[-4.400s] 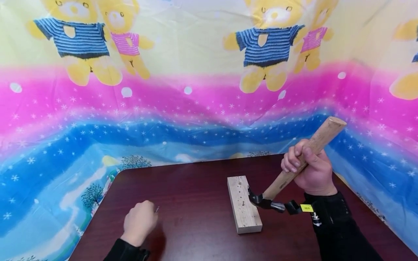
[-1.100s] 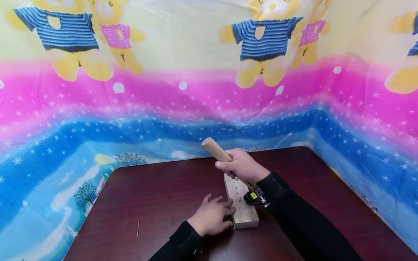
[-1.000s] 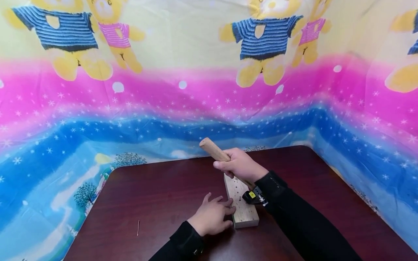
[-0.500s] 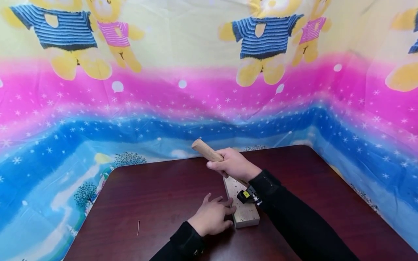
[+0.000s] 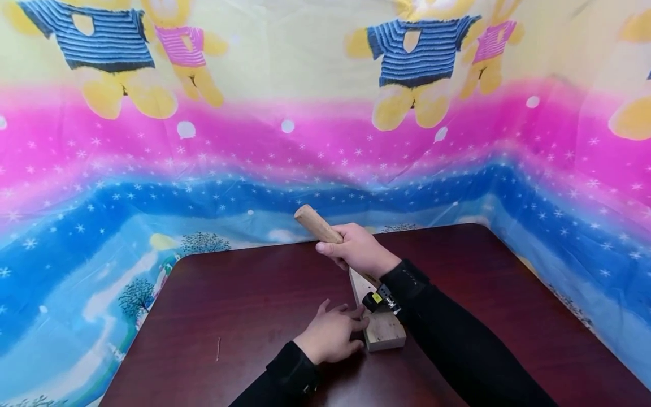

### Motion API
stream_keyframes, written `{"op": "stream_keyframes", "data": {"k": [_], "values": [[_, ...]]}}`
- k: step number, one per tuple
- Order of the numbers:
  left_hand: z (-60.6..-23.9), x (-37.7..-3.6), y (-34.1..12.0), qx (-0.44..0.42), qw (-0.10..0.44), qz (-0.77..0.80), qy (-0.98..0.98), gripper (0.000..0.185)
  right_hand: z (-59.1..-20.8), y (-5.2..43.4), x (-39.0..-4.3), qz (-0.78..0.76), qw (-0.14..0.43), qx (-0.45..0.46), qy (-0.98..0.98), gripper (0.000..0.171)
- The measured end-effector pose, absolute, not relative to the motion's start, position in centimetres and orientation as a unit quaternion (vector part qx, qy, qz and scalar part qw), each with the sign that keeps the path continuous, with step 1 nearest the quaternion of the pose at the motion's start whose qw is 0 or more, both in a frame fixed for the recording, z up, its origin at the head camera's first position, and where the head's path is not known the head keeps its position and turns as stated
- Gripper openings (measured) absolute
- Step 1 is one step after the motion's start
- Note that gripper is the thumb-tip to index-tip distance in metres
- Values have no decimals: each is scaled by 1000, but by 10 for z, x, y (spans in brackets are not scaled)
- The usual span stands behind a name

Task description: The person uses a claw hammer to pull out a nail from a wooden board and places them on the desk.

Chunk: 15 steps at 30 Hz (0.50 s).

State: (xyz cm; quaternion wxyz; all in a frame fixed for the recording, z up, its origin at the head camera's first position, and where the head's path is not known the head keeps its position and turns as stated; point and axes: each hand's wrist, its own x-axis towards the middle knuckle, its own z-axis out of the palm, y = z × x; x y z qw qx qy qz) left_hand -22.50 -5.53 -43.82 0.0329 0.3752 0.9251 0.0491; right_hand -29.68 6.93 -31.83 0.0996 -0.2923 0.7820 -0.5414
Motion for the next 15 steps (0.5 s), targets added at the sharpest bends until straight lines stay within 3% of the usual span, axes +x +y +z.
{"op": "stream_keyframes", "data": {"k": [15], "values": [[-425, -215, -43, 346, 45, 5, 937, 47, -313, 97, -292, -627, 71, -284, 722, 28]]}}
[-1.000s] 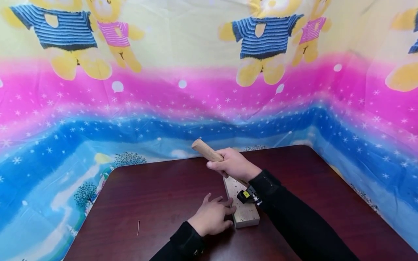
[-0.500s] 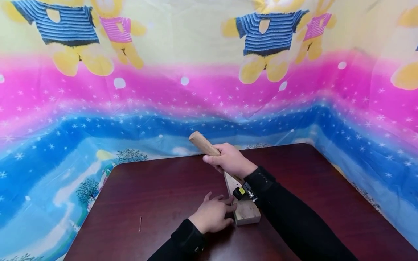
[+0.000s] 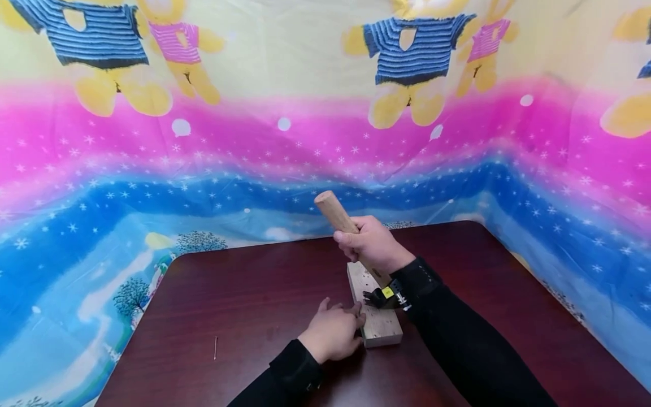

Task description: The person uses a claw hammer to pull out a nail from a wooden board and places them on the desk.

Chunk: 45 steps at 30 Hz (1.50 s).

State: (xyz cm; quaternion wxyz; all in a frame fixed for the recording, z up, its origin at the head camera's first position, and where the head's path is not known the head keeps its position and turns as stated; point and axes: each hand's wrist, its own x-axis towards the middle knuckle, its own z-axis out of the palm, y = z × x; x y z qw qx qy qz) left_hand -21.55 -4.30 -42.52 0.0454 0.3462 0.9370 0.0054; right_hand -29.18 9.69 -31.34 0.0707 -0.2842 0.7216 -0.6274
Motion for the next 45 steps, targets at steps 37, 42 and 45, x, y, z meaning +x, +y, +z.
{"op": "stream_keyframes", "data": {"k": [37, 42, 45], "values": [[-431, -209, -44, 333, 64, 0, 941, 52, -316, 155, -280, -764, 31, -338, 548, 23], [-430, -208, -43, 336, 67, 11, 939, 51, -317, 154, -281, -754, 33, -342, 561, 23], [-428, -208, -40, 337, 64, 18, 939, 52, -317, 161, -282, -761, 10, -355, 543, 26]]}}
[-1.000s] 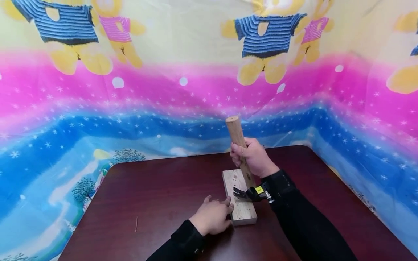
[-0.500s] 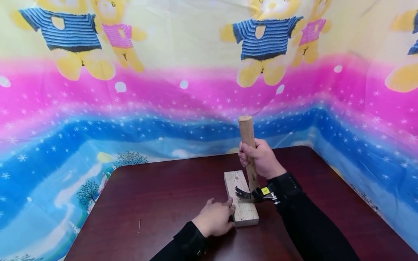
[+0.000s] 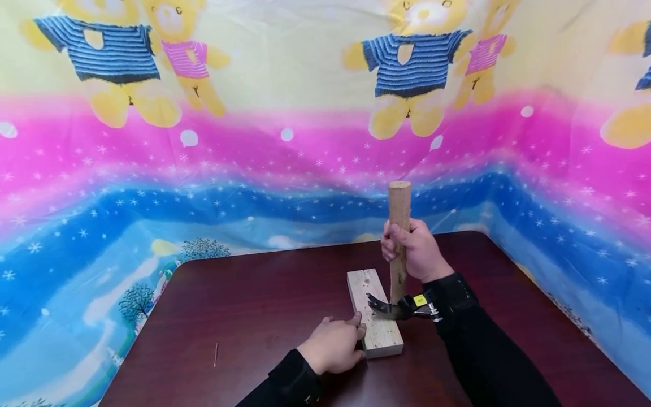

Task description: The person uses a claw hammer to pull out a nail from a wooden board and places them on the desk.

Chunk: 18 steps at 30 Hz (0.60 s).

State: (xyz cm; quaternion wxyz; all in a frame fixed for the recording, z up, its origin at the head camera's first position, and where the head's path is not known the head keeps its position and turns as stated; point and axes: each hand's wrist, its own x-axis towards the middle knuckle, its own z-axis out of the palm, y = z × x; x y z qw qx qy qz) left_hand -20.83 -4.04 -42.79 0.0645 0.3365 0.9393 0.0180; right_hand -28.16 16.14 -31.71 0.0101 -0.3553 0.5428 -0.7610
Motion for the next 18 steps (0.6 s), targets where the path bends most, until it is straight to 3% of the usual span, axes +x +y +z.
{"op": "stream_keyframes", "data": {"k": [18], "values": [[-427, -211, -40, 333, 63, 17, 941, 47, -330, 192, -283, -799, -18, -409, 440, 32]]}}
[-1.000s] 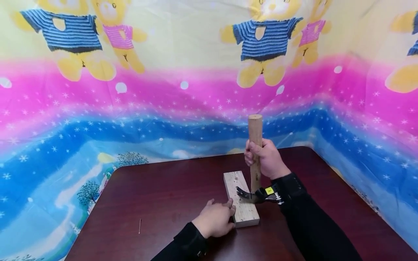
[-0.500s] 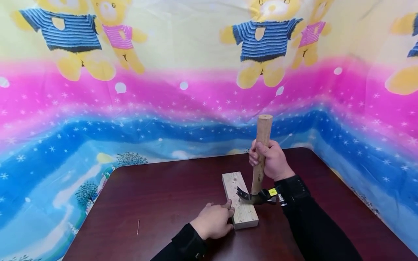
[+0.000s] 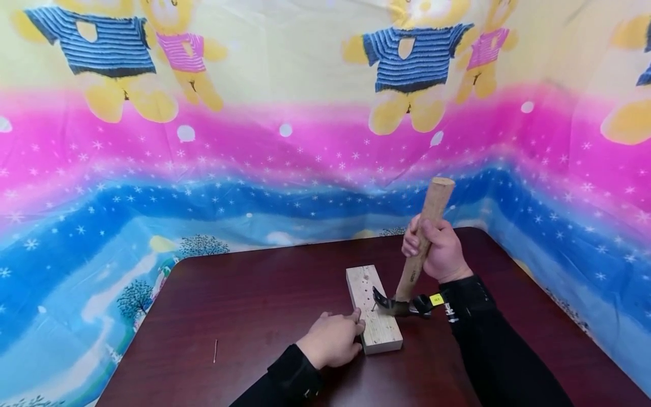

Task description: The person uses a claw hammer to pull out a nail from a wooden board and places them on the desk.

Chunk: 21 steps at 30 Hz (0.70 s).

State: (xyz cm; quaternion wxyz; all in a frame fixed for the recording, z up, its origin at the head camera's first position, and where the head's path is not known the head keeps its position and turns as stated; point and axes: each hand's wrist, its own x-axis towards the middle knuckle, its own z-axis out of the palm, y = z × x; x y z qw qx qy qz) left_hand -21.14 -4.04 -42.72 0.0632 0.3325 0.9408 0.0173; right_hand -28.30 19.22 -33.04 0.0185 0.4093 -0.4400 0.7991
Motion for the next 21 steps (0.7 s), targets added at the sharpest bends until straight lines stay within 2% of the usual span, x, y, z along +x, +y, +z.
{"op": "stream_keyframes", "data": {"k": [8, 14, 21], "values": [[-431, -213, -40, 338, 56, 12, 940, 47, -332, 199, -282, 799, 12, 442, -408, 31], [-431, -213, -40, 331, 59, 14, 942, 44, -334, 208, -281, 808, -13, 488, -331, 30], [-429, -214, -39, 332, 57, 10, 941, 45, -331, 221, -280, 828, -13, 490, -272, 35]]}}
